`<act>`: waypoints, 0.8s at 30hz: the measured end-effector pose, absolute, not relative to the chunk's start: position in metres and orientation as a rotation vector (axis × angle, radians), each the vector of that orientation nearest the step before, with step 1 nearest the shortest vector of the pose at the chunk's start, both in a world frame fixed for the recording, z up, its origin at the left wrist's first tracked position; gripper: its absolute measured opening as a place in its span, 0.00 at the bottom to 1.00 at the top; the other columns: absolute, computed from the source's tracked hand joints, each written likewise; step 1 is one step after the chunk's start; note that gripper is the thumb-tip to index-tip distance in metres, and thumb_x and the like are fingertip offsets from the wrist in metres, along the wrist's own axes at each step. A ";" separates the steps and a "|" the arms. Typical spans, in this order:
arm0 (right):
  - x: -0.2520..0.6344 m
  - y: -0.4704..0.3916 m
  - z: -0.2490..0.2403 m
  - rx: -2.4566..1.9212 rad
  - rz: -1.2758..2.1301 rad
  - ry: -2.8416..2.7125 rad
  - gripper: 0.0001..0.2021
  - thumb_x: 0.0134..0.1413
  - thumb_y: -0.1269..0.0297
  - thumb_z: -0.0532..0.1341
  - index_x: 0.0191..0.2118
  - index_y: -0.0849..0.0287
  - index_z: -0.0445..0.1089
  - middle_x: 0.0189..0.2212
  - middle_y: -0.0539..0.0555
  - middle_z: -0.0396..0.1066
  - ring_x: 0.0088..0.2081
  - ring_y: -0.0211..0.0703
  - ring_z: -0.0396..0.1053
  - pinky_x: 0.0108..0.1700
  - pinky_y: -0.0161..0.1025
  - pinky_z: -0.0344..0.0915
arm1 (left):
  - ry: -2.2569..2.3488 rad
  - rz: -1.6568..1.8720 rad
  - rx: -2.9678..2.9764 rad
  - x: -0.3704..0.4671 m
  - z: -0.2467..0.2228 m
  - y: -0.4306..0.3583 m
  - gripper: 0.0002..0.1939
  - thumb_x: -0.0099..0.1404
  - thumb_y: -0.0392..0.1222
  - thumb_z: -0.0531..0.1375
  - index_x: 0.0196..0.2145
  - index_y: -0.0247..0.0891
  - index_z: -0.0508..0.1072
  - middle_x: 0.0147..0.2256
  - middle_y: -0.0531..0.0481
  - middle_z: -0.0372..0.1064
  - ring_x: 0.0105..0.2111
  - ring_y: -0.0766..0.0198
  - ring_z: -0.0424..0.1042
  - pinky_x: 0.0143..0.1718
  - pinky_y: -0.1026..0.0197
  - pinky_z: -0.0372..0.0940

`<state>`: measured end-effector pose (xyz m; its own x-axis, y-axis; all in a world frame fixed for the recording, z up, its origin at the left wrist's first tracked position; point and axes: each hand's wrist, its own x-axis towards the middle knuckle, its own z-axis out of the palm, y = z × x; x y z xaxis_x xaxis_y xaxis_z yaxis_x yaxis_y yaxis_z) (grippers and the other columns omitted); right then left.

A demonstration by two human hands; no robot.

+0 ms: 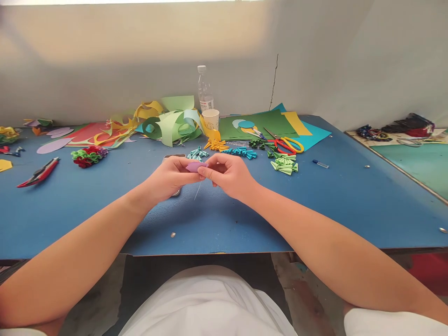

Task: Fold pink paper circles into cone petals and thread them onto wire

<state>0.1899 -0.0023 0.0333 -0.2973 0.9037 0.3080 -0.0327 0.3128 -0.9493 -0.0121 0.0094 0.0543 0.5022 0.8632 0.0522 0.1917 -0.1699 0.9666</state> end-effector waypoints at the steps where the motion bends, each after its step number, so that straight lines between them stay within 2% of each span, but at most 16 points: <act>1: 0.190 -0.002 0.034 -0.807 1.167 -1.573 0.16 0.53 0.50 0.74 0.35 0.58 0.76 0.27 0.49 0.71 0.25 0.35 0.65 0.26 0.36 0.63 | 0.909 0.780 1.659 -0.012 0.054 0.010 0.08 0.61 0.47 0.70 0.32 0.39 0.83 0.26 0.53 0.66 0.29 0.65 0.60 0.30 0.61 0.54; 6: 0.190 -0.001 0.033 -0.786 1.134 -1.611 0.15 0.57 0.50 0.71 0.37 0.57 0.77 0.28 0.49 0.71 0.25 0.36 0.65 0.27 0.37 0.63 | 0.926 0.800 1.655 -0.012 0.053 0.011 0.09 0.60 0.47 0.70 0.31 0.38 0.82 0.26 0.52 0.66 0.28 0.66 0.59 0.29 0.60 0.53; 13: 0.190 -0.004 0.037 -0.854 1.080 -1.636 0.17 0.56 0.48 0.72 0.36 0.58 0.79 0.28 0.51 0.72 0.24 0.36 0.66 0.26 0.38 0.64 | 0.968 0.809 1.679 -0.012 0.054 0.009 0.11 0.58 0.50 0.70 0.28 0.39 0.80 0.24 0.52 0.65 0.24 0.66 0.57 0.24 0.59 0.49; 20: 0.191 -0.005 0.035 -0.888 1.048 -1.630 0.18 0.52 0.46 0.74 0.33 0.58 0.78 0.30 0.54 0.78 0.23 0.37 0.66 0.25 0.38 0.64 | 0.985 0.793 1.722 -0.011 0.055 0.006 0.15 0.61 0.46 0.68 0.23 0.38 0.70 0.24 0.54 0.52 0.24 0.68 0.49 0.25 0.59 0.41; 24: 0.191 -0.004 0.032 -0.874 1.069 -1.585 0.18 0.51 0.48 0.75 0.30 0.58 0.76 0.29 0.52 0.76 0.23 0.36 0.66 0.24 0.38 0.63 | 0.980 0.841 1.755 -0.009 0.055 0.005 0.14 0.61 0.45 0.67 0.24 0.38 0.69 0.25 0.55 0.52 0.26 0.68 0.50 0.26 0.59 0.44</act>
